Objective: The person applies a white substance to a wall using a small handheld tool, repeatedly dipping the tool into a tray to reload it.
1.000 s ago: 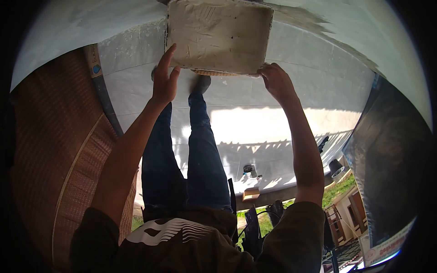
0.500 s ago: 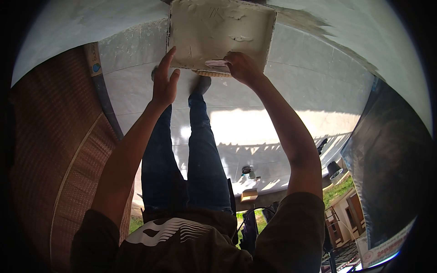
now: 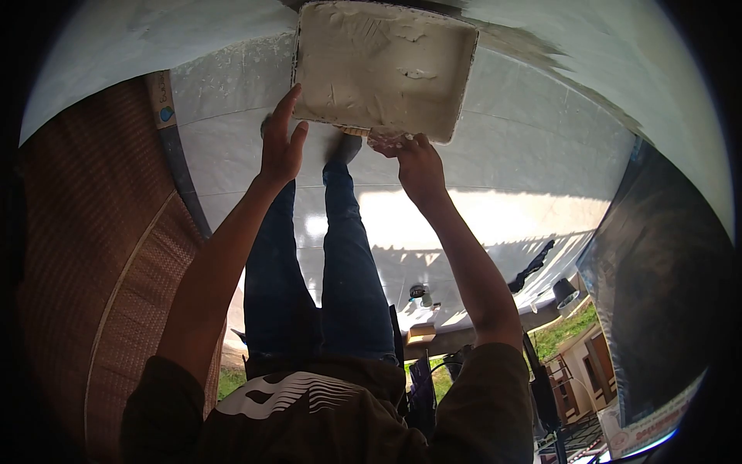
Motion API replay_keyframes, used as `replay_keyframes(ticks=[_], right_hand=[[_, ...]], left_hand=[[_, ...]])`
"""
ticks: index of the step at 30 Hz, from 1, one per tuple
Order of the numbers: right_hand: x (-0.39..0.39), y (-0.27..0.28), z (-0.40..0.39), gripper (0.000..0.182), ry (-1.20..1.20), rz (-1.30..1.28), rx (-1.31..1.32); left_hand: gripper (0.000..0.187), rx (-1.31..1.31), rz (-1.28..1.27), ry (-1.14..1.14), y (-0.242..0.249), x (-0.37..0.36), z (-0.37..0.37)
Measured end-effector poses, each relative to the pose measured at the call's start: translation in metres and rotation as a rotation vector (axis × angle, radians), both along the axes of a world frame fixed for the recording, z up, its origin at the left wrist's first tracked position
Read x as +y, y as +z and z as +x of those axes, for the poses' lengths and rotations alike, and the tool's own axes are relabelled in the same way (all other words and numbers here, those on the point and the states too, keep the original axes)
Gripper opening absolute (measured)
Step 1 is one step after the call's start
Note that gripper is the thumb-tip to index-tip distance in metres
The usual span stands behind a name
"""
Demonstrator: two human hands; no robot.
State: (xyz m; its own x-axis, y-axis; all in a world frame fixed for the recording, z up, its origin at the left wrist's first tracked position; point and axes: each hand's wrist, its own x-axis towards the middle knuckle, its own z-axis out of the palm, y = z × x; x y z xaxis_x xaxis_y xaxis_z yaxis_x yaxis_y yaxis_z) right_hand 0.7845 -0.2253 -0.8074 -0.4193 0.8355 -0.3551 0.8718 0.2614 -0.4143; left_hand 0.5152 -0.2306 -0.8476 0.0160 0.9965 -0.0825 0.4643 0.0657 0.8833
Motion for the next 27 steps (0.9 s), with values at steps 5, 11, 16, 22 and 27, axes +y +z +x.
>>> replay_keyframes(ticks=[5, 11, 16, 22, 27], right_hand=[[0.009, 0.018, 0.007, 0.032, -0.238, -0.024, 0.080], [-0.014, -0.020, 0.025, 0.027, -1.360, -0.557, 0.719], [-0.064, -0.027, 0.025, 0.029, -1.590, -0.594, 0.862], [-0.086, -0.013, 0.035, 0.022, -1.209, -0.115, 0.197], [-0.025, 0.026, -0.001, 0.015, -1.216, 0.028, 0.617]], left_hand=[[0.060, -0.021, -0.030, 0.003, 0.004, 0.002, 0.003], [0.060, -0.049, -0.012, 0.000, -0.001, 0.005, 0.009], [0.060, -0.028, 0.004, -0.007, 0.002, 0.010, 0.009], [0.060, -0.071, 0.017, -0.006, -0.001, 0.012, 0.004], [0.059, -0.038, 0.019, -0.008, 0.001, 0.015, 0.005]])
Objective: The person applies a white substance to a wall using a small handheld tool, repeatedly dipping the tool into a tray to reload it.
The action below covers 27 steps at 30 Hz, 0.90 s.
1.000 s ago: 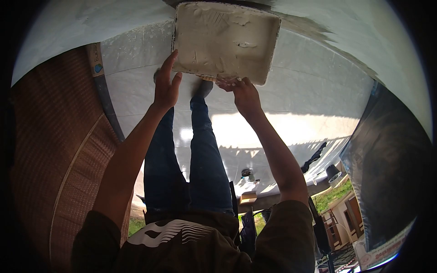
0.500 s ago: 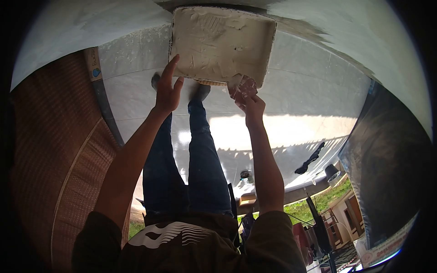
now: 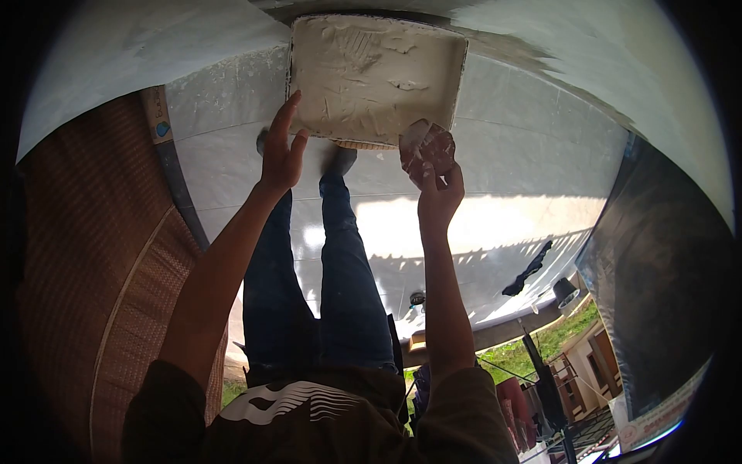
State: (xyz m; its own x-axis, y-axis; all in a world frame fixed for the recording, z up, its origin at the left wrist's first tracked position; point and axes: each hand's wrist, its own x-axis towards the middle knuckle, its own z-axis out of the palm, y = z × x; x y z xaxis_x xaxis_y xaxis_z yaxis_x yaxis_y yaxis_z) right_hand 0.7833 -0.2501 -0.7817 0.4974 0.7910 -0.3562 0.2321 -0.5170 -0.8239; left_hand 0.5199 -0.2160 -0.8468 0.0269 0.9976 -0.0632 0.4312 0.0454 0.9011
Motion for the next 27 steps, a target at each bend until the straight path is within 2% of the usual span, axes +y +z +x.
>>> replay_keyframes(ticks=[2, 7, 10, 12, 13, 15, 19, 24, 25, 27], right_hand=[[0.030, -0.009, -0.008, 0.024, -0.005, -0.009, 0.283], [0.094, -0.061, -0.027, 0.032, -0.008, -0.081, 0.498], [0.122, -0.100, -0.031, 0.030, -0.054, -0.096, 0.426], [0.129, -0.146, -0.023, 0.030, 0.023, -0.065, 0.014], [0.133, -0.155, -0.025, 0.030, 0.023, -0.067, 0.015], [0.138, -0.160, -0.034, 0.028, -0.114, -0.072, -0.204], [0.143, -0.152, -0.055, 0.029, -0.095, -0.185, -0.350], [0.141, -0.184, -0.059, 0.030, -0.364, 0.003, 0.068], [0.145, -0.189, -0.059, 0.030, -0.364, 0.002, 0.067], [0.155, -0.183, -0.065, 0.034, -0.321, 0.020, 0.273]], left_hand=[[0.060, -0.041, 0.008, 0.012, -0.002, 0.002, 0.001], [0.060, -0.027, -0.016, 0.001, 0.001, 0.008, 0.000], [0.060, -0.020, -0.013, 0.000, 0.000, 0.010, -0.004], [0.060, -0.016, -0.008, 0.002, -0.002, 0.012, -0.007], [0.060, -0.012, -0.007, 0.002, -0.003, 0.014, -0.008], [0.060, -0.009, -0.007, 0.002, -0.002, 0.016, -0.007], [0.060, -0.020, -0.024, 0.007, 0.000, 0.020, -0.008], [0.060, -0.053, -0.004, 0.009, -0.004, 0.022, -0.009], [0.059, -0.042, -0.005, 0.008, -0.004, 0.022, -0.009], [0.059, -0.029, -0.005, 0.004, -0.005, 0.023, -0.010]])
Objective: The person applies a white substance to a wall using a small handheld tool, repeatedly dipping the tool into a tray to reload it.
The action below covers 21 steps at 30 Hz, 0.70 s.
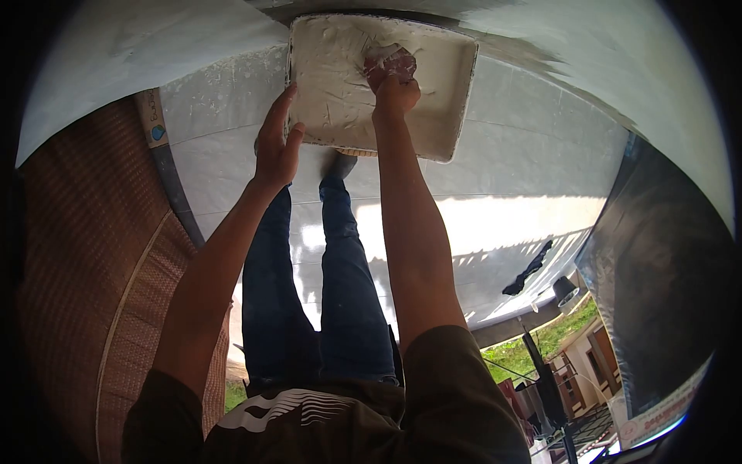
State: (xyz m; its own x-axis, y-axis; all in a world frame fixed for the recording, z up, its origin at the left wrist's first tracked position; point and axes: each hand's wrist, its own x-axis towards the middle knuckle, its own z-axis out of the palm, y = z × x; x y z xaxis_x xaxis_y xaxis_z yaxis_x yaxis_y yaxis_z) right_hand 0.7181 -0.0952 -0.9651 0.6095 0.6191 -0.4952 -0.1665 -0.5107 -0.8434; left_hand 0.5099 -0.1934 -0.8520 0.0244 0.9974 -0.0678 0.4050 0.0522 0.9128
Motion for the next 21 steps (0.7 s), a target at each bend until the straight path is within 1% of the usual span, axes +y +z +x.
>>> replay_keyframes(ticks=[1, 3, 6, 7, 9, 10, 12, 13, 15, 19, 21], right_hand=[[0.005, 0.005, -0.006, 0.034, -0.002, -0.002, 0.003], [0.020, 0.036, -0.029, 0.024, -0.172, 0.027, 0.159], [0.035, 0.046, -0.042, 0.021, -0.212, 0.026, 0.221], [0.036, 0.049, -0.047, 0.021, -0.212, 0.026, 0.220], [0.037, 0.051, -0.052, 0.026, -0.280, 0.066, 0.370], [0.038, 0.053, -0.053, 0.026, -0.279, 0.067, 0.370], [0.037, 0.049, -0.054, 0.031, -0.293, 0.194, 0.569], [0.039, 0.048, -0.053, 0.031, -0.294, 0.195, 0.570], [0.040, 0.047, -0.051, 0.036, -0.250, 0.188, 0.678], [0.039, 0.048, -0.051, 0.035, -0.237, 0.178, 0.721], [0.036, 0.050, -0.054, 0.034, -0.223, 0.228, 0.787]], left_hand=[[0.060, 0.018, 0.008, -0.008, -0.001, 0.000, -0.001], [0.060, 0.036, 0.016, -0.019, -0.002, 0.001, -0.002], [0.059, -0.011, 0.011, -0.013, -0.003, 0.003, -0.002], [0.059, -0.014, 0.017, -0.017, -0.002, 0.003, -0.002], [0.059, -0.020, 0.026, -0.019, -0.001, 0.004, -0.002], [0.059, -0.010, 0.017, -0.018, 0.000, 0.004, -0.001], [0.059, 0.002, 0.008, -0.018, 0.000, 0.003, -0.002], [0.058, -0.009, 0.009, -0.015, 0.001, 0.004, -0.002], [0.058, -0.020, 0.009, -0.012, -0.001, 0.003, -0.002], [0.059, -0.021, 0.018, -0.018, -0.004, 0.001, -0.005], [0.062, 0.000, 0.026, -0.026, -0.004, 0.001, -0.006]])
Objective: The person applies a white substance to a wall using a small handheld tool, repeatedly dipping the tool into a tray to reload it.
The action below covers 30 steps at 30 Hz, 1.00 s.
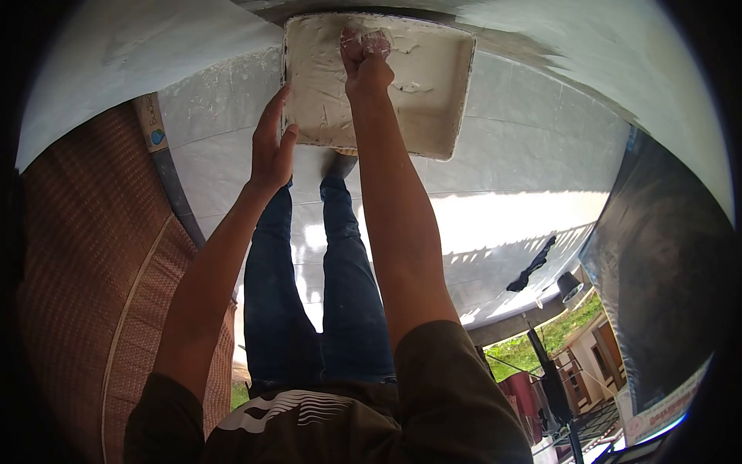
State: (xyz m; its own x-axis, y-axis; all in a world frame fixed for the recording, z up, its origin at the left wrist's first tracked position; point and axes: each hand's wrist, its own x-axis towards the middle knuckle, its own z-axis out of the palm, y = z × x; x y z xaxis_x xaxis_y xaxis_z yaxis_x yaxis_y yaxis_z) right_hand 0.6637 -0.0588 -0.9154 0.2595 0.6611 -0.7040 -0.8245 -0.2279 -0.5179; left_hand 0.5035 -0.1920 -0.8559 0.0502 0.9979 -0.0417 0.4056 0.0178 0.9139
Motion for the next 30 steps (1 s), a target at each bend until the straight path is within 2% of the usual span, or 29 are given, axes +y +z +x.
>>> replay_keyframes(ticks=[3, 16, 19, 23, 26, 30], right_hand=[[0.000, 0.000, -0.004, 0.033, 0.050, -0.125, -0.049], [-0.010, 0.000, -0.006, 0.033, 0.206, -0.036, 0.081], [-0.023, 0.021, -0.001, 0.030, 0.294, 0.070, 0.155], [-0.056, 0.056, 0.016, 0.021, 0.409, 0.064, 0.061], [-0.083, 0.092, 0.029, 0.018, 0.452, 0.106, 0.049], [-0.109, 0.149, 0.043, 0.024, 0.541, 0.228, 0.018]], left_hand=[[0.061, 0.008, -0.011, 0.006, 0.001, -0.001, -0.002], [0.059, 0.003, 0.060, 0.010, 0.005, -0.005, -0.012], [0.059, 0.030, 0.062, 0.015, 0.012, -0.006, -0.017], [0.061, 0.066, 0.075, 0.039, 0.035, -0.003, -0.023], [0.061, 0.073, 0.126, 0.045, 0.065, 0.005, -0.025], [0.062, 0.079, 0.223, 0.037, 0.119, 0.017, -0.021]])
